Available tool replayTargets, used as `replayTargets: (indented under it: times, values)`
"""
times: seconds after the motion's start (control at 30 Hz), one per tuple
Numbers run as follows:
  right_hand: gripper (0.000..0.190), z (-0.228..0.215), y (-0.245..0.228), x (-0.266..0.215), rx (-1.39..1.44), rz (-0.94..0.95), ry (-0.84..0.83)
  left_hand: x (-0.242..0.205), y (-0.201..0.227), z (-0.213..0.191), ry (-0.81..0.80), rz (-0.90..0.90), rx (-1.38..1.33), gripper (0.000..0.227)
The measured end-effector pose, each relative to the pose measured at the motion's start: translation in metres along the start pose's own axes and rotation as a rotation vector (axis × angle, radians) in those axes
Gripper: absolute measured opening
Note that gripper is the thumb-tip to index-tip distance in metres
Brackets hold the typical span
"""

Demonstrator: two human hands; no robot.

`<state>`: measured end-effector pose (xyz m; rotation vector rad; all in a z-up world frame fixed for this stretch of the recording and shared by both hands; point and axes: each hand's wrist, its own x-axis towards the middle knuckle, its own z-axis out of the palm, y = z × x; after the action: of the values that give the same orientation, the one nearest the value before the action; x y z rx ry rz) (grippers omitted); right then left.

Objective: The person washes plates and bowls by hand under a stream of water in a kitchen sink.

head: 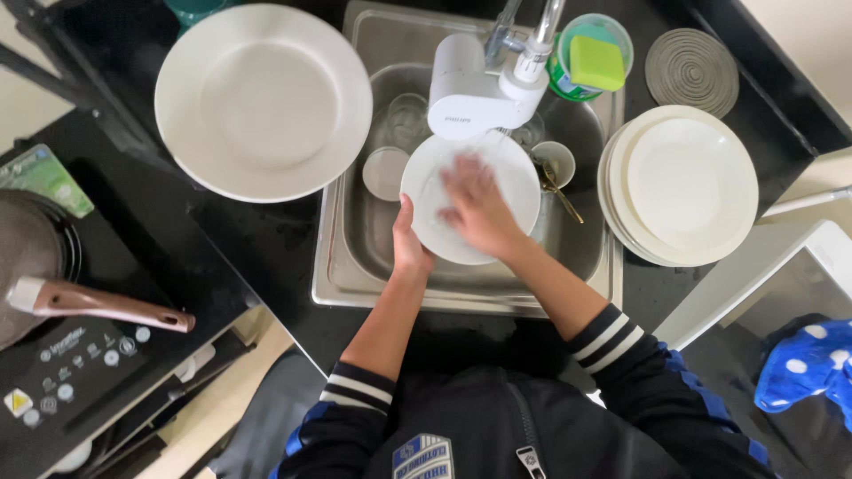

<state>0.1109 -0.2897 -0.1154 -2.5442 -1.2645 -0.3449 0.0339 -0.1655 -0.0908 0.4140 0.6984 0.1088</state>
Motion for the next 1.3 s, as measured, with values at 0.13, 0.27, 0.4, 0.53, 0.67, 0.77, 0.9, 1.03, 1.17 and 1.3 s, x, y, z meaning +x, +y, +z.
replayTargets:
  times: [0.13, 0.27, 0.4, 0.53, 0.67, 0.77, 0.9, 1.03, 1.17, 1.3]
  values:
    - [0.073, -0.004, 0.007, 0.0, 0.074, -0.055, -0.075, -0.01, 0.004, 0.007, 0.037, -0.028, 0.04, 0.065]
    - [0.072, 0.0, 0.006, 0.0, -0.071, 0.061, 0.045, -0.003, 0.003, 0.003, 0.028, -0.075, 0.039, 0.072]
    - [0.074, 0.001, 0.004, -0.008, 0.034, 0.008, -0.103, 0.0, 0.0, -0.002, 0.078, -0.1, 0.013, 0.074]
    - [0.074, 0.002, 0.011, -0.003, -0.042, 0.155, -0.008, 0.005, -0.001, -0.002, 0.075, -0.097, 0.05, 0.078]
    - [0.073, -0.003, 0.006, -0.007, 0.088, 0.029, -0.116, 0.006, -0.007, -0.003, 0.105, -0.038, 0.042, 0.071]
    - [0.073, -0.008, 0.001, -0.008, 0.059, 0.133, -0.088, -0.006, -0.006, 0.001, 0.106, -0.022, 0.058, 0.072]
    - [0.069, -0.01, -0.01, -0.01, 0.081, 0.026, -0.208, 0.002, -0.005, -0.005, 0.094, 0.015, 0.059, 0.069]
    - [0.07, -0.015, 0.005, -0.007, 0.032, 0.19, -0.229, 0.001, -0.007, -0.006, 0.103, 0.01, 0.044, 0.09]
    - [0.07, 0.0, -0.004, -0.018, 0.013, 0.171, -0.185, 0.008, -0.007, -0.007, 0.102, -0.048, 0.049, 0.081]
    - [0.066, 0.01, 0.003, -0.013, -0.172, 0.198, -0.056, 0.002, 0.005, 0.008, 0.07, -0.112, 0.085, 0.083]
